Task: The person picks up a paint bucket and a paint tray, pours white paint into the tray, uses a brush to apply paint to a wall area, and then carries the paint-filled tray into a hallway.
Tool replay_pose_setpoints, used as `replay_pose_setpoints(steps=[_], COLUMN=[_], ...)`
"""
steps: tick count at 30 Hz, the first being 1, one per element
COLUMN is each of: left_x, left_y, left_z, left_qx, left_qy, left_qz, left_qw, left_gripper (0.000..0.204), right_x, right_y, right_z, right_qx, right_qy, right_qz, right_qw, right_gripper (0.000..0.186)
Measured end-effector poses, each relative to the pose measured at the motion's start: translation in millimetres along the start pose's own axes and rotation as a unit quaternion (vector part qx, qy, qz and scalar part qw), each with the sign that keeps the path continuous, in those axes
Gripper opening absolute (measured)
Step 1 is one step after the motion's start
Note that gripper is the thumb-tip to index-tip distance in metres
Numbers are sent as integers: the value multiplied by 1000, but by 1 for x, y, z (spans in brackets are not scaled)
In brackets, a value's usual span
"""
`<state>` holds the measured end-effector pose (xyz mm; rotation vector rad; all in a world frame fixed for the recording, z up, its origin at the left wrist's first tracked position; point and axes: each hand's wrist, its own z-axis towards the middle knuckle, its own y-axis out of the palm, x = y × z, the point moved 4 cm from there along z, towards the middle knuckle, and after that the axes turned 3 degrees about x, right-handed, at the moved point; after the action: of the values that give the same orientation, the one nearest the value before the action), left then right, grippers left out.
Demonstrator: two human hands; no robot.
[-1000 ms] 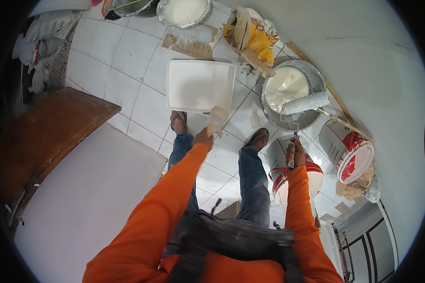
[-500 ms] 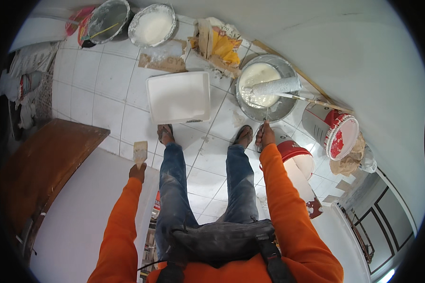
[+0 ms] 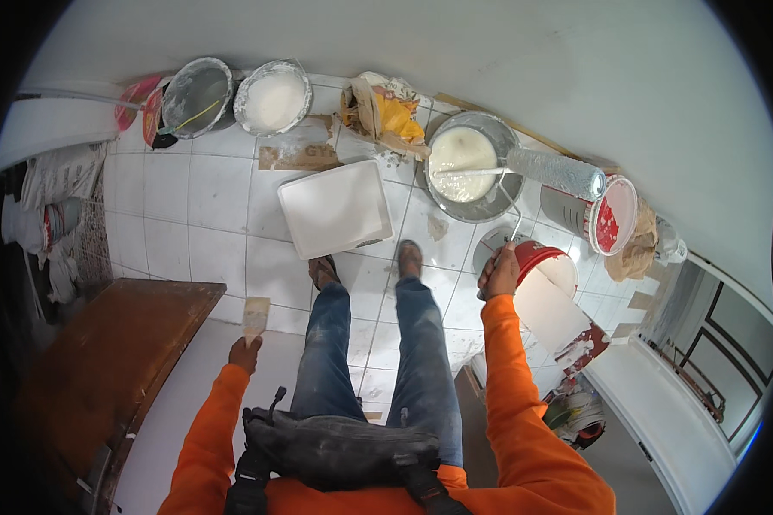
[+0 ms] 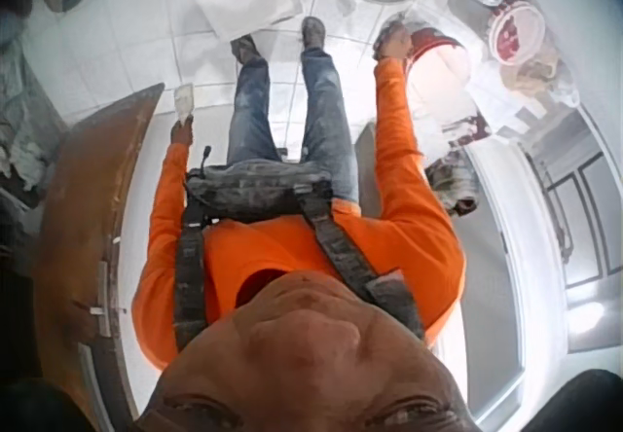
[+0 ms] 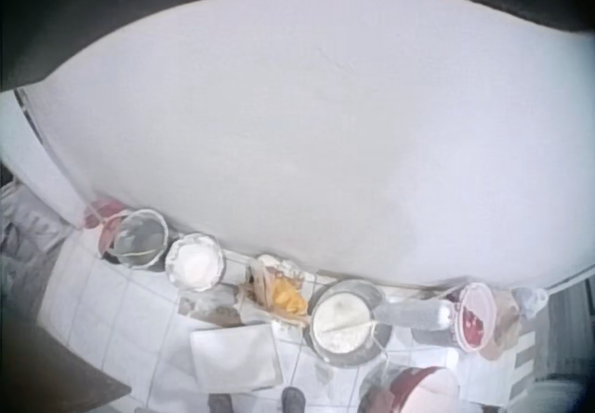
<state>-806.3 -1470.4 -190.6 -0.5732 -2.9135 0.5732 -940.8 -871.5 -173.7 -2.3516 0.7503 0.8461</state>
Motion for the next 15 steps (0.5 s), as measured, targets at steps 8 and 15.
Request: replay_pose_setpoints(steps=[8, 15], left_x=[-47, -10], left_y=[-4, 42], left_z=[-26, -90], left_qx=[79, 54], left_qy=[-128, -76], left_qz=[-84, 16], left_qw=[985, 995], left_gripper=[25, 34], right_x=[102, 193], right_y=[53, 6], right_z=[138, 183], right_qx=[23, -15], right_qy=[187, 226], right_qz=[-33, -79], right_qw=[982, 971], right_gripper=[45, 46])
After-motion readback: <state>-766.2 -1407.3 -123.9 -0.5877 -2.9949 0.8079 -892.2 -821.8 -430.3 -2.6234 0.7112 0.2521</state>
